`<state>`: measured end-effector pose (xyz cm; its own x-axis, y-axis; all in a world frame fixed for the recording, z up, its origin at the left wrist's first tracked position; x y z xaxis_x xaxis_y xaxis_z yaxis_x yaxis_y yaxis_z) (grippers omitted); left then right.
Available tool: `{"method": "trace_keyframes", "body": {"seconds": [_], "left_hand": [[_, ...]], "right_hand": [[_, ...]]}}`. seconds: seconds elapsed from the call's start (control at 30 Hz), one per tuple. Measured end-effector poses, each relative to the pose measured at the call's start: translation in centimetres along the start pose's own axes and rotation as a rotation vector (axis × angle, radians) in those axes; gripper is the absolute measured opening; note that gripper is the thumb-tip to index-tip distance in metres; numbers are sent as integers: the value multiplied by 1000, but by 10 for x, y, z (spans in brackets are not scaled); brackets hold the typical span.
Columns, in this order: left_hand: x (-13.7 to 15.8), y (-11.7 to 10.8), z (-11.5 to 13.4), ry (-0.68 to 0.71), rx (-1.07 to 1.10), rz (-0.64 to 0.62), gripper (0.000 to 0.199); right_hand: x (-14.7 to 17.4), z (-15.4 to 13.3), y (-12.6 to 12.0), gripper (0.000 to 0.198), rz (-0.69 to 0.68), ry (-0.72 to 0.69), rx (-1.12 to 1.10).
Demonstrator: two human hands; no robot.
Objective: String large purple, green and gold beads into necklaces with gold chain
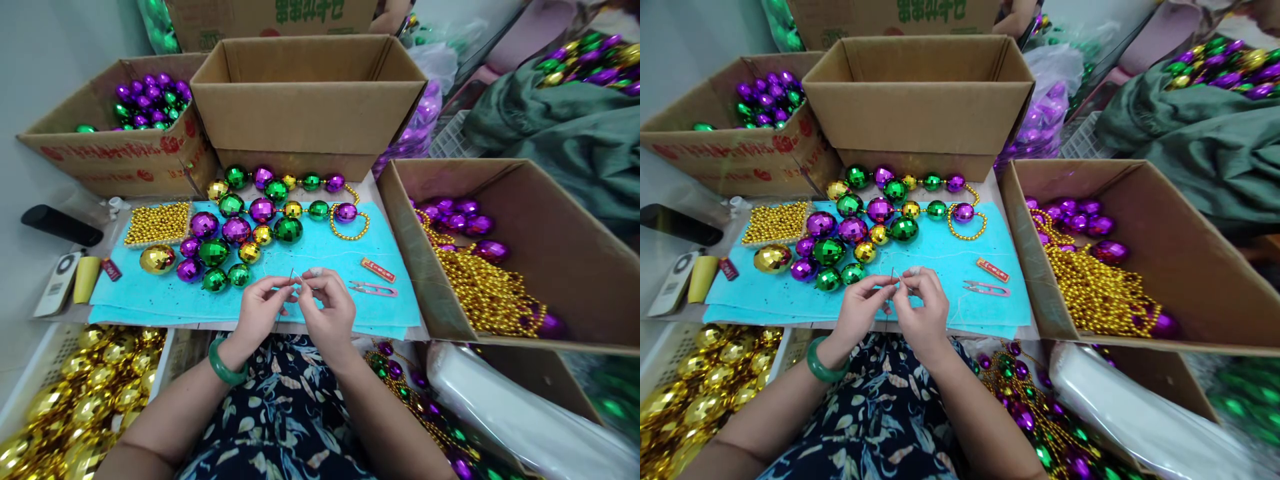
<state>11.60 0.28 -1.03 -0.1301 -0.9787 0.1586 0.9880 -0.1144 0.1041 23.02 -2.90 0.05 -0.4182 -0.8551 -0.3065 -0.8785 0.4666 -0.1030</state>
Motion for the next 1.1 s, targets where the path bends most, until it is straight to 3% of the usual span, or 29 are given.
{"method": "trace_keyframes", "body": {"seconds": [0.77,0.9,0.97,1.1], "left_hand": [[-2,1,-1,-8,-23,-14,21],[-2,2,5,-57,34,-23,22],[-1,1,10,-63,49,-15,22],[3,-6,17,-43,49,18,20]], "right_hand": [[-3,1,0,13,-12,-12,10],[-5,-14,-10,12,9,-40,-16],[-6,-33,-21,13,-76,-55,-81],[-2,-72,-51,17,-516,-127,-345]]}}
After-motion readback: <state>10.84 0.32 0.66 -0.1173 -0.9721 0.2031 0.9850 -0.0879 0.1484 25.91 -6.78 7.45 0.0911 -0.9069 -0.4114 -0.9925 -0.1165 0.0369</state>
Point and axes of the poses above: each hand's wrist, its own x-axis away from the middle knuckle, its own y-axis out of the palm, z = x × y, the point moved 2 cm from there along -x, towards the middle knuckle, and after that the axes turned 4 degrees about y, right-handed, at the moved point
